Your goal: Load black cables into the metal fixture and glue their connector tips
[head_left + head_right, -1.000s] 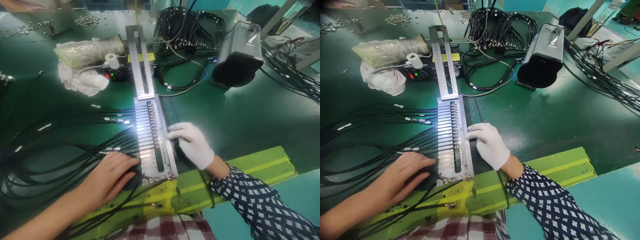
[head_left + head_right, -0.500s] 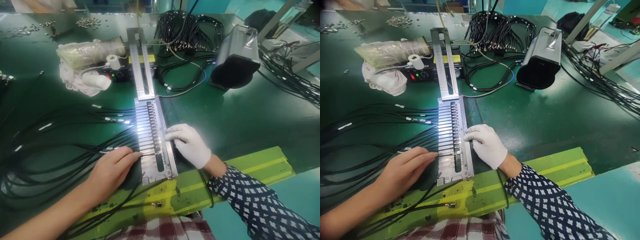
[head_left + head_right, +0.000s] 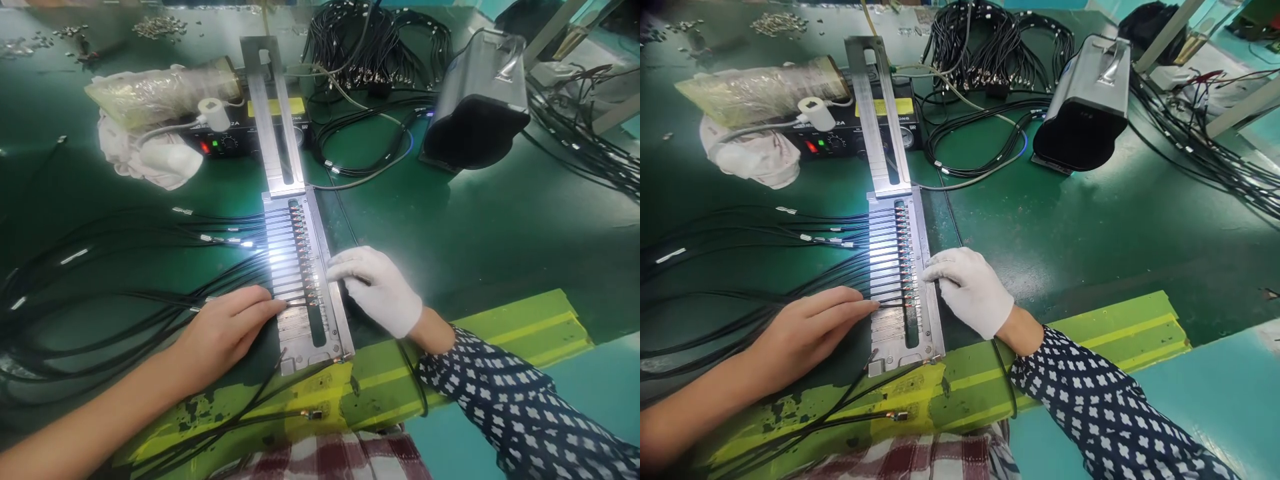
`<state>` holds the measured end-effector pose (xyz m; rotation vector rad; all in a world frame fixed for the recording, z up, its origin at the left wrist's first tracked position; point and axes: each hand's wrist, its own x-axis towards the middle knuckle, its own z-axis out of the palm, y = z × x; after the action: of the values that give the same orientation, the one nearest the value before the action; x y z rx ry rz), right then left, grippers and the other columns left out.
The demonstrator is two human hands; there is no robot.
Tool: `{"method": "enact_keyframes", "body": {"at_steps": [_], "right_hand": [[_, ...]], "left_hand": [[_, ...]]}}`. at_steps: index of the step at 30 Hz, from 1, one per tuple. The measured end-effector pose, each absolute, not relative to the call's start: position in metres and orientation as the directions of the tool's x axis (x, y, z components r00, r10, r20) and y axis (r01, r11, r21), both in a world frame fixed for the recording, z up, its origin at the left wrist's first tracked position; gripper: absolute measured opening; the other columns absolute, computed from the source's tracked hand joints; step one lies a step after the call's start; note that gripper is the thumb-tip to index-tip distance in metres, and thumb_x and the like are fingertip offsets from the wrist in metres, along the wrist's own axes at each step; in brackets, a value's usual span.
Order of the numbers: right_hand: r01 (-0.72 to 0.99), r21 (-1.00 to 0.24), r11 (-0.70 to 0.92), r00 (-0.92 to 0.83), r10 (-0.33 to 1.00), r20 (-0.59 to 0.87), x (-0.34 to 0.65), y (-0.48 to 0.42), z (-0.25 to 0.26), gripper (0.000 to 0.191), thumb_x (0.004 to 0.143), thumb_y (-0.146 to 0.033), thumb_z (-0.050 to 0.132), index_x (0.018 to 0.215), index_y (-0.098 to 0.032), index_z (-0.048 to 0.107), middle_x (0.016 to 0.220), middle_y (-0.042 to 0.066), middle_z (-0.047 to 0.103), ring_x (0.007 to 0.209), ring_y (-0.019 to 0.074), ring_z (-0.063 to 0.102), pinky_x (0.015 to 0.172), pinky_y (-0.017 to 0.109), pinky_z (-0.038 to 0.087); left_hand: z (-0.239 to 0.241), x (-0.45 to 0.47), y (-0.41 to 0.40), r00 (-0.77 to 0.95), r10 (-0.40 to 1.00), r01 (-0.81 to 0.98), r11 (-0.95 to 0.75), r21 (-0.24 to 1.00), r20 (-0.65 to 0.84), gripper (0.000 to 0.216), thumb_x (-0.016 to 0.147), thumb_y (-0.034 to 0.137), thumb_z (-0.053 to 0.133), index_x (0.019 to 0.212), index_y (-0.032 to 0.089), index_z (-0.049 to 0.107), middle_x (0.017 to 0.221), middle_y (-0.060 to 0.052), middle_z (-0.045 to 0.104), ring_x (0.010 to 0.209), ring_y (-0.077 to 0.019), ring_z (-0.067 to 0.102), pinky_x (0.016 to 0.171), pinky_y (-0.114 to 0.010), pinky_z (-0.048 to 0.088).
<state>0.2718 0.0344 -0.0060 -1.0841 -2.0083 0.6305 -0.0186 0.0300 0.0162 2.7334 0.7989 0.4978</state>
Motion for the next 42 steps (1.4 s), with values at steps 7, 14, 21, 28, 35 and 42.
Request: {"method": "enact_keyframes", "body": {"at_steps": [7, 14, 21, 28, 35, 42], "right_hand": [[0.481, -0.739, 0.473, -0.346, 0.876, 0.336, 0.271, 0.035, -0.004, 0.036, 0.086, 0.001, 0.051, 0.090, -0.024, 0.076, 0.106, 0.002, 0.077, 0.102, 0.0206, 0.070, 0.093, 0.044, 0.057], [0.491, -0.721, 0.490, -0.336, 0.870, 0.362, 0.269, 0.036, -0.008, 0.035, 0.086, 0.001, 0.050, 0.086, -0.023, 0.077, 0.100, 0.003, 0.077, 0.097, 0.0214, 0.070, 0.090, 0.043, 0.057], [0.505, -0.719, 0.478, -0.320, 0.877, 0.358, 0.270, 0.024, -0.008, 0.036, 0.084, 0.000, 0.051, 0.085, -0.024, 0.078, 0.100, 0.003, 0.077, 0.098, 0.0206, 0.071, 0.092, 0.040, 0.056], [0.519, -0.685, 0.512, -0.331, 0.859, 0.392, 0.260, 0.013, 0.002, 0.035, 0.085, -0.001, 0.051, 0.085, -0.023, 0.077, 0.099, 0.003, 0.077, 0.096, 0.0216, 0.071, 0.088, 0.042, 0.057], [0.316, -0.686, 0.655, -0.570, 0.709, 0.415, 0.261, -0.012, 0.007, 0.050, 0.072, 0.003, 0.051, 0.107, -0.026, 0.069, 0.096, 0.000, 0.075, 0.089, 0.0211, 0.067, 0.087, 0.042, 0.053], [0.317, -0.705, 0.634, -0.502, 0.743, 0.443, 0.267, -0.015, -0.001, 0.043, 0.089, 0.002, 0.048, 0.118, -0.025, 0.064, 0.087, -0.001, 0.071, 0.086, 0.0189, 0.063, 0.088, 0.044, 0.050]], "left_hand": [[0.001, -0.025, -0.002, 0.725, 0.632, 0.617, -0.773, 0.149, 0.275, 0.038, 0.097, 0.006, 0.047, 0.131, 0.020, 0.058, 0.101, -0.008, 0.056, 0.092, -0.0201, 0.051, 0.080, -0.036, 0.038], [0.003, -0.020, -0.010, 0.713, 0.651, 0.634, -0.757, 0.158, 0.260, 0.038, 0.100, 0.007, 0.039, 0.132, 0.018, 0.055, 0.094, -0.004, 0.063, 0.085, -0.0183, 0.052, 0.074, -0.033, 0.035], [0.025, -0.018, -0.045, 0.552, 0.834, 0.732, -0.480, 0.484, -0.007, 0.013, 0.099, 0.031, 0.052, 0.093, 0.022, 0.058, 0.084, 0.000, 0.062, 0.076, -0.0174, 0.052, 0.069, -0.031, 0.038], [0.030, -0.016, -0.057, 0.449, 0.885, 0.681, -0.249, 0.688, -0.124, 0.023, 0.097, 0.035, 0.052, 0.080, 0.022, 0.060, 0.076, 0.001, 0.064, 0.070, -0.0147, 0.058, 0.064, -0.026, 0.045], [0.045, -0.010, -0.050, 0.430, 0.884, 0.591, -0.121, 0.798, -0.184, 0.024, 0.099, 0.039, 0.054, 0.082, 0.023, 0.063, 0.072, 0.003, 0.063, 0.064, -0.0109, 0.058, 0.058, -0.020, 0.046], [0.034, -0.038, -0.074, 0.653, 0.750, 0.643, -0.472, 0.603, -0.109, 0.020, 0.098, 0.033, 0.056, 0.117, 0.028, 0.058, 0.103, -0.001, 0.068, 0.088, -0.0152, 0.066, 0.075, -0.023, 0.054]]}}
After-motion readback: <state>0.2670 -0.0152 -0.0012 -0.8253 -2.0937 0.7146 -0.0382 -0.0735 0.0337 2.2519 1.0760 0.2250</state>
